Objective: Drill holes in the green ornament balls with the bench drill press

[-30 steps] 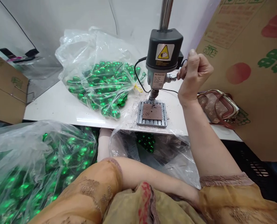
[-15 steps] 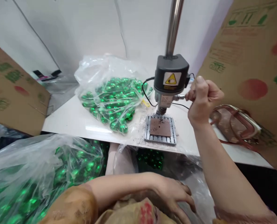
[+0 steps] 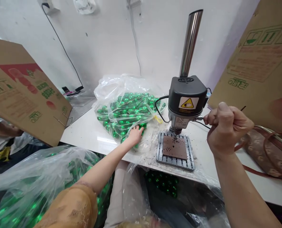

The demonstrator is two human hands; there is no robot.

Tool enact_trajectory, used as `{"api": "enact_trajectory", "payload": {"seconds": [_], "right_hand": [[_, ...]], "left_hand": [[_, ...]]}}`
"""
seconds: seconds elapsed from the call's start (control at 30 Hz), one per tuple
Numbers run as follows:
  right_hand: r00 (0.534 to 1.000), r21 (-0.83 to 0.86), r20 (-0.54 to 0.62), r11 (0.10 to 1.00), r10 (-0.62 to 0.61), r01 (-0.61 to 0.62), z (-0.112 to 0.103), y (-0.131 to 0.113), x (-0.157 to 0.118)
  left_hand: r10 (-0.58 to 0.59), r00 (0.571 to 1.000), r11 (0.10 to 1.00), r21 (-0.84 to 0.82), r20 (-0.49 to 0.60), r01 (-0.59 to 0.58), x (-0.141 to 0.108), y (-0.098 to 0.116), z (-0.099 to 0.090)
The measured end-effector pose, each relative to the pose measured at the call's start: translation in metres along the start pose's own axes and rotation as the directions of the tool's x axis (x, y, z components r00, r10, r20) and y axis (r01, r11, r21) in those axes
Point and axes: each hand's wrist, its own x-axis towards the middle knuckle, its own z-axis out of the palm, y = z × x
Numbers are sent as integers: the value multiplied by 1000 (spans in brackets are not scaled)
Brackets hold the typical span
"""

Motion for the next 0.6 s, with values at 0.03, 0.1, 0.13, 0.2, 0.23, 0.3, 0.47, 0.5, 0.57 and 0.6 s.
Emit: {"api": "enact_trajectory", "payload": {"seconds": [0.03, 0.1, 0.13, 0.2, 0.23, 0.3, 0.47, 0.5, 0.57, 0.6], "right_hand": [[1000, 0, -1, 1000, -3, 3, 0, 0, 0], [1000, -1, -1, 1000, -7, 7, 0, 0, 0], [1000, -3, 2, 1000, -6, 6, -1, 0, 0], [1000, -8, 10, 1000, -4, 4, -1, 0, 0], [1000, -9, 14, 1000, -4, 5, -1, 0, 0], [1000, -8, 14, 1000, -11, 11, 0, 0, 0], [1000, -21, 4, 1000, -16, 16, 0, 1, 1], [1000, -28, 7, 999, -16, 16, 0, 1, 1], [1000, -36, 19, 999, -23, 23, 0, 1, 1], [999, -39, 27, 999, -27, 28, -1, 1, 1]], "left_hand": [[-11, 1000, 1000, 22, -6, 11, 3, -1, -1], [-11, 1000, 999, 45, -8, 11, 5, 2, -1], [-13, 1000, 1000, 14, -10, 13, 4, 6, 0], [-69, 998, 979, -193, 5, 69, -2, 19, 4], [-119, 992, 921, -369, 44, 127, -7, 27, 7], [-195, 962, 649, -710, 193, 274, -18, 45, 16], [-138, 888, 176, -871, 439, 458, -38, 76, 40], [-133, 884, 181, -866, 448, 466, -40, 78, 45], [-138, 879, 257, -841, 456, 477, -42, 79, 55], [-150, 881, 320, -821, 449, 473, -42, 78, 60]]}}
